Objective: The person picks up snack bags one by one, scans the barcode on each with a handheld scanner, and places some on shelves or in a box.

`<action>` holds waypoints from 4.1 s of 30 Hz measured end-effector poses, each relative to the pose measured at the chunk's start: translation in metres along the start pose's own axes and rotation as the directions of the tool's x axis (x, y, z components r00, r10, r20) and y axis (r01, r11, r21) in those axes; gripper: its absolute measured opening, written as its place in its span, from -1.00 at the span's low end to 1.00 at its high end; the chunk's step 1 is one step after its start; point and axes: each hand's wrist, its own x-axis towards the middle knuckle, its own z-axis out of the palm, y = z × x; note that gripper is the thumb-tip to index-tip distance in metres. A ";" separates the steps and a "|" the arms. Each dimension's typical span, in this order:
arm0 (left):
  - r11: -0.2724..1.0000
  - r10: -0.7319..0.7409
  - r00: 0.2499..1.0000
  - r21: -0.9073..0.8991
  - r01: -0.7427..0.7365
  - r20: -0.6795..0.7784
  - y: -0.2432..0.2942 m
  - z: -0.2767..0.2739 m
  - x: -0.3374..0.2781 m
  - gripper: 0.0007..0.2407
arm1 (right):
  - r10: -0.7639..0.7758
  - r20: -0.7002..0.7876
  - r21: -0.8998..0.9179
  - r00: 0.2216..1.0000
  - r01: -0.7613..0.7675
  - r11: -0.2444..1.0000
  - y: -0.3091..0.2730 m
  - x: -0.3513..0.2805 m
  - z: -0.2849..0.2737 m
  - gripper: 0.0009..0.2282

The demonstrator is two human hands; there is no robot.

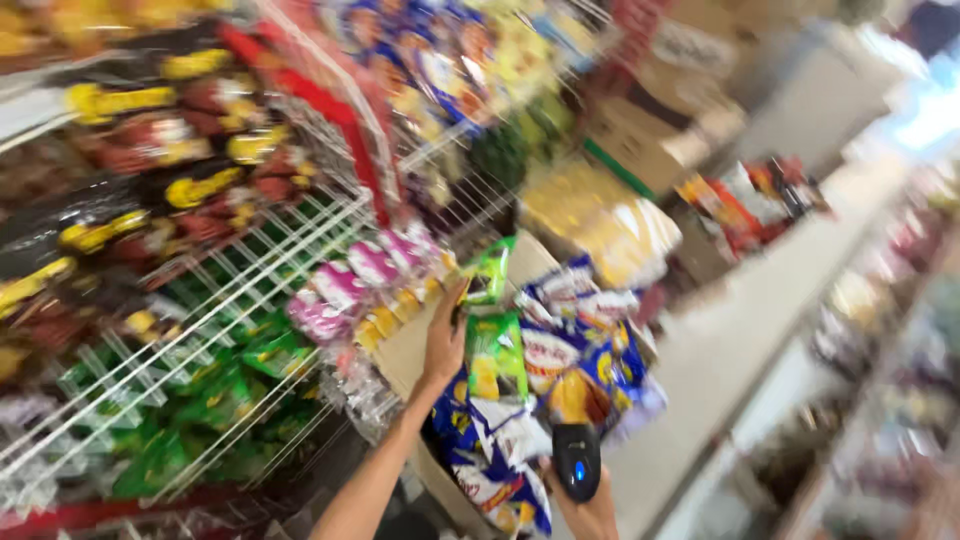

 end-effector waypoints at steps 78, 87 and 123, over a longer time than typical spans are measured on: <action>0.667 -0.061 0.680 -0.477 0.572 0.730 0.125 -0.140 -0.322 -0.38 | 0.169 -0.031 0.184 0.985 -0.161 0.970 -0.113 -0.376 0.108 -0.84; 0.290 -0.484 0.618 -0.553 0.781 0.620 0.124 -0.174 -0.308 -0.19 | -0.211 -0.462 -0.098 0.861 0.187 0.977 -0.106 -0.329 0.103 -0.68; 0.354 -0.919 0.344 -0.786 0.507 -0.192 0.072 -0.307 -0.286 -0.38 | -0.093 0.797 -0.045 0.597 0.212 0.976 -0.123 -0.071 0.305 -0.78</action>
